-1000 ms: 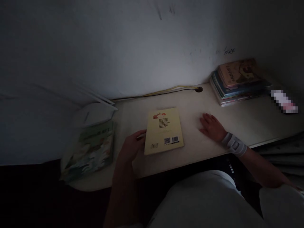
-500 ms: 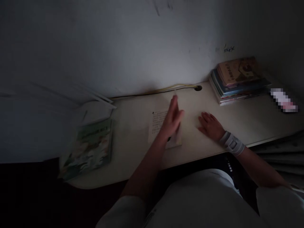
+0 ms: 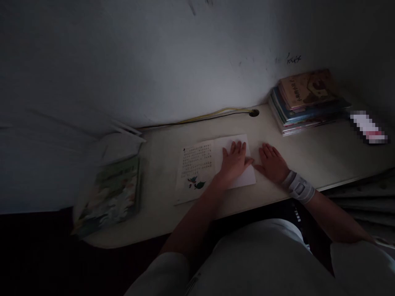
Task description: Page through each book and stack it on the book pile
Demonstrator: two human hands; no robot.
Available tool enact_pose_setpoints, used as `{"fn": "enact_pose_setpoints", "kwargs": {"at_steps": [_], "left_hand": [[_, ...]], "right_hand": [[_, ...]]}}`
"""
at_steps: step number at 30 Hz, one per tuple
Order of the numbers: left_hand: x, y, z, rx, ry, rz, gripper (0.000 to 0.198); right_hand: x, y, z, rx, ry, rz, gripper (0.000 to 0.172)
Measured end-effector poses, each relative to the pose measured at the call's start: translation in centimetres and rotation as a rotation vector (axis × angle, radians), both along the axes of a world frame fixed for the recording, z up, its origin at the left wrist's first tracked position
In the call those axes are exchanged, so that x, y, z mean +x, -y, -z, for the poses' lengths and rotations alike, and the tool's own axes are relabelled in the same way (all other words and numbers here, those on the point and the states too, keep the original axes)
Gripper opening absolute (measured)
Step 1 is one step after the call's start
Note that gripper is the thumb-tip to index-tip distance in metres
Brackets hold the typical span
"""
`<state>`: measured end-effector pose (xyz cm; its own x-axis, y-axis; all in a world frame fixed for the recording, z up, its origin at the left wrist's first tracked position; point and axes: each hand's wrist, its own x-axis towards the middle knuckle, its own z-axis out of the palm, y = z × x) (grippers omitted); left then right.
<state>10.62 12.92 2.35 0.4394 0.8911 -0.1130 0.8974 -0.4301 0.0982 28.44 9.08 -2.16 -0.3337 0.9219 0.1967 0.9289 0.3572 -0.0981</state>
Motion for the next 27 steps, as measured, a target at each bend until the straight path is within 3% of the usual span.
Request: {"fn": "enact_pose_setpoints", "kwargs": {"at_steps": [4, 8, 20, 27], "left_hand": [[-1.6, -0.4, 0.0, -0.05, -0.022, 0.135, 0.073], [-2.3, -0.4, 0.2, -0.066, -0.048, 0.118, 0.073], [-1.8, -0.2, 0.3, -0.054, -0.025, 0.1, 0.072], [-0.5, -0.5, 0.0, -0.087, -0.001, 0.214, 0.071]], "right_hand": [[0.0, 0.1, -0.3, -0.01, 0.009, -0.017, 0.066], [0.0, 0.0, -0.7, -0.041, 0.007, -0.019, 0.067], [0.1, -0.1, -0.4, -0.034, 0.004, 0.003, 0.052], [0.2, -0.2, -0.2, -0.021, 0.008, -0.009, 0.052]]}}
